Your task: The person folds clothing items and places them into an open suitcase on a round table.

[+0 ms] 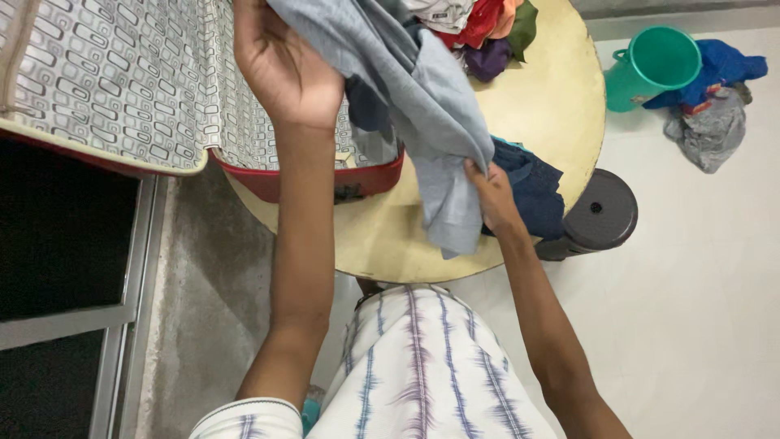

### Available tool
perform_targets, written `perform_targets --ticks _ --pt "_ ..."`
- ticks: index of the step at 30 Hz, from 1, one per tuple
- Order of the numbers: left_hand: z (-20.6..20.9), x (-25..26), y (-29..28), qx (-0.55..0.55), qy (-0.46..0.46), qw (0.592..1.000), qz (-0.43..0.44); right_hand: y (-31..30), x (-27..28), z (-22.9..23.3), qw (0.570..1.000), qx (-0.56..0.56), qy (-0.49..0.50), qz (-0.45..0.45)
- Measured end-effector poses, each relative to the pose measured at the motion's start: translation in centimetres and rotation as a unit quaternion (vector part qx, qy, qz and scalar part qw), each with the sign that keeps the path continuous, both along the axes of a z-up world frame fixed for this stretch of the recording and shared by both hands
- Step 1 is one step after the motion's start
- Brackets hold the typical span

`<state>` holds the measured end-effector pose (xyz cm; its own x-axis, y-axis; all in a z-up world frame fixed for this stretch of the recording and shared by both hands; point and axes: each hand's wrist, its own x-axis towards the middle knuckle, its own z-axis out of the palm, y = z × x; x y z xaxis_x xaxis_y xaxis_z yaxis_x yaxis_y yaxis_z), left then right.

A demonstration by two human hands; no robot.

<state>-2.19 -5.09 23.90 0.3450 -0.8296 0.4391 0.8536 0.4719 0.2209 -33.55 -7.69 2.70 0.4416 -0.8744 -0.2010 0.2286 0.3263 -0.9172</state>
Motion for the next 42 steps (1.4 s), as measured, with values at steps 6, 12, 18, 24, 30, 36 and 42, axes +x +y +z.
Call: perform_targets --ticks 6,12,18,24,30,36,42 --pt "-4.6 -5.0 2.8 0.157 -0.057 0.981 0.099 -0.3 -0.1 5.6 0.988 -0.017 -0.155 -0.018" --pt "-9.7 -13.2 4.7 0.207 -0.239 0.947 0.059 1.9 0.3 8.1 0.96 -0.272 -0.014 0.064" --pt "-9.3 -19.6 6.6 0.127 -0.377 0.917 0.021 2.9 -1.5 1.4 0.924 -0.32 0.175 0.114" --pt "-7.6 -23.0 9.7 0.036 -0.378 0.92 -0.094 2.5 -4.0 -4.7 0.99 -0.11 0.092 0.01" --pt "-7.3 -22.6 10.7 0.028 -0.214 0.956 -0.197 2.1 -5.1 -6.5 1.0 0.014 0.021 0.007" --pt "-9.3 -21.1 8.4 0.07 -0.135 0.972 -0.179 0.3 -2.4 -5.0 0.997 0.052 -0.052 -0.038" --pt "-13.9 -15.7 6.8 0.272 -0.019 0.962 0.0 -1.4 -1.2 0.6 0.98 0.023 -0.161 -0.116"
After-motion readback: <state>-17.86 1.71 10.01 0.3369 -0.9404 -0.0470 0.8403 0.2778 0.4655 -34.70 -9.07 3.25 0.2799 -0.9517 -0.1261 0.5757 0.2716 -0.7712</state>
